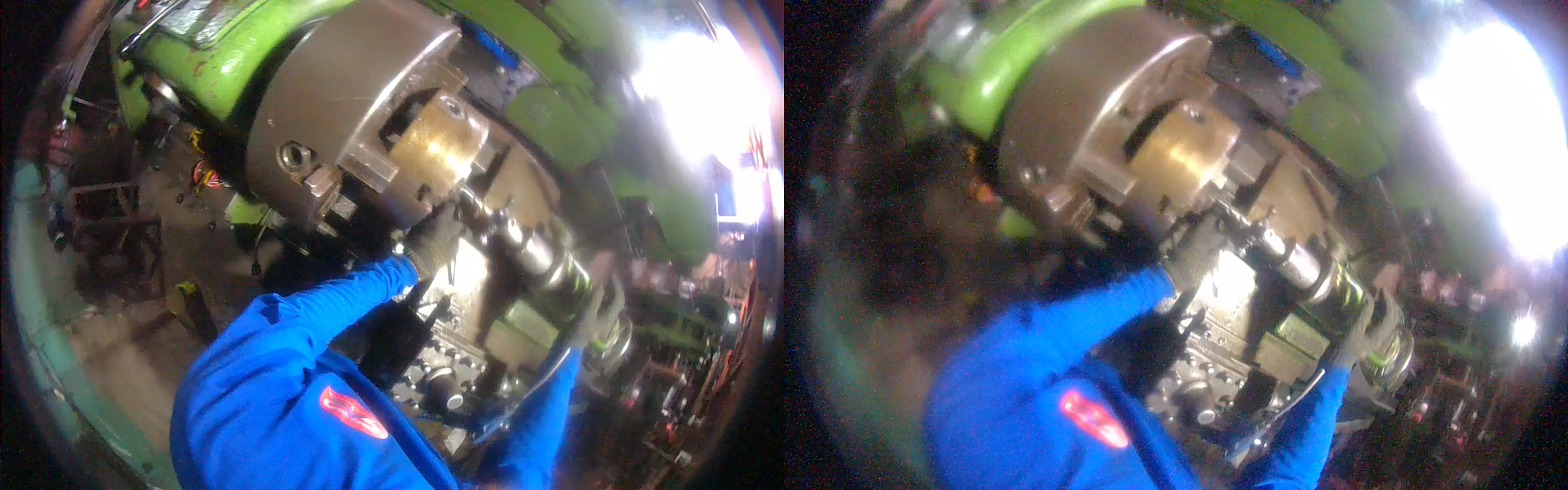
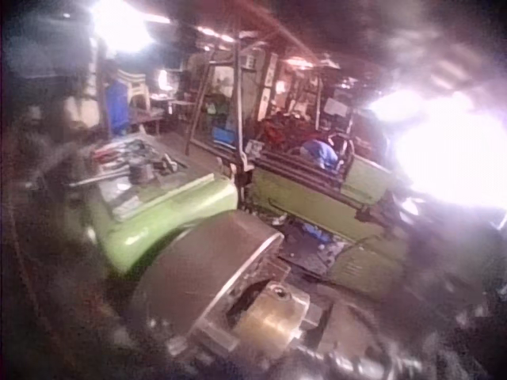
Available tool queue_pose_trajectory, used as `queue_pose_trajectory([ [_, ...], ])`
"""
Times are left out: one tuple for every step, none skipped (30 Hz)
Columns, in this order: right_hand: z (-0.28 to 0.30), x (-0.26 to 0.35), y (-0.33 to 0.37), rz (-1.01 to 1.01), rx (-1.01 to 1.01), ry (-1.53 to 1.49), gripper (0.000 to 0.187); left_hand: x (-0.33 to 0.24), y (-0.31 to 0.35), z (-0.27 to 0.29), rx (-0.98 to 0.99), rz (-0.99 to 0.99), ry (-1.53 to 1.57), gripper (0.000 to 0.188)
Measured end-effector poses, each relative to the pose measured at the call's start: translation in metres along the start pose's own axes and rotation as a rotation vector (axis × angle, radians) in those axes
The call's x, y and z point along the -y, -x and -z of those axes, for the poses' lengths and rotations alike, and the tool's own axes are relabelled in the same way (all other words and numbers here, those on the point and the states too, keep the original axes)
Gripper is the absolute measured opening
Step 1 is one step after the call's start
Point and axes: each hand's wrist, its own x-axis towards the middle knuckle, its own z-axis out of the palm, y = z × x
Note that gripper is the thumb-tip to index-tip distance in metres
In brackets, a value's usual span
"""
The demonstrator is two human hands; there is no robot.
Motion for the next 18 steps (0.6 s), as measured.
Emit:
queue_pose_trajectory([
  [0.013,0.000,0.016,-0.118,0.075,-0.204,0.029,-0.025,-0.002,0.017,-0.025,0.065,0.099,0.023],
  [0.022,0.003,0.033,-0.240,0.150,-0.408,0.029,-0.050,-0.004,0.037,-0.061,0.129,0.193,0.022],
  [0.022,0.022,0.046,-0.323,0.301,-0.463,0.027,-0.063,-0.004,0.051,-0.063,0.156,0.144,0.020],
  [0.018,0.040,0.056,-0.362,0.496,-0.474,0.026,-0.070,-0.003,0.056,-0.062,0.184,0.112,0.018],
  [0.021,0.030,0.063,-0.377,0.737,-0.345,0.026,-0.076,-0.002,0.054,-0.036,0.247,0.171,0.020],
  [0.013,0.054,0.056,-0.201,0.950,-0.355,0.025,-0.078,-0.003,0.054,-0.018,0.310,0.207,0.022],
  [0.004,0.049,0.065,-0.434,1.106,-0.450,0.025,-0.078,-0.005,0.053,-0.002,0.373,0.243,0.024],
  [-0.007,0.046,0.069,-0.419,1.137,-0.403,0.025,-0.077,-0.006,0.052,0.009,0.436,0.281,0.027],
  [-0.019,0.045,0.073,-0.405,1.164,-0.360,0.026,-0.069,-0.002,0.041,-0.046,0.452,0.347,0.024],
  [-0.030,0.043,0.076,-0.391,1.191,-0.318,0.027,-0.061,0.001,0.030,-0.106,0.465,0.417,0.020],
  [-0.040,0.038,0.081,-0.424,1.203,-0.370,0.028,-0.062,0.002,0.031,-0.119,0.457,0.527,0.017],
  [-0.052,0.033,0.086,-0.452,1.213,-0.429,0.029,-0.065,0.001,0.035,-0.134,0.444,0.630,0.014],
  [-0.060,0.032,0.088,-0.480,1.223,-0.488,0.030,-0.069,0.001,0.039,-0.140,0.523,0.731,0.009],
  [-0.068,0.035,0.089,-0.484,1.256,-0.514,0.030,-0.075,0.000,0.044,-0.152,0.604,0.828,0.007],
  [-0.076,0.039,0.091,-0.489,1.289,-0.538,0.030,-0.077,0.000,0.047,-0.165,0.686,0.926,0.007],
  [-0.082,0.042,0.092,-0.493,1.321,-0.562,0.030,-0.075,0.000,0.046,-0.201,0.646,1.052,0.009],
  [-0.086,0.042,0.094,-0.539,1.367,-0.604,0.030,-0.072,0.001,0.043,-0.239,0.604,1.183,0.012],
  [-0.091,0.040,0.097,-0.585,1.412,-0.646,0.031,-0.069,0.002,0.042,-0.277,0.558,1.314,0.016],
])
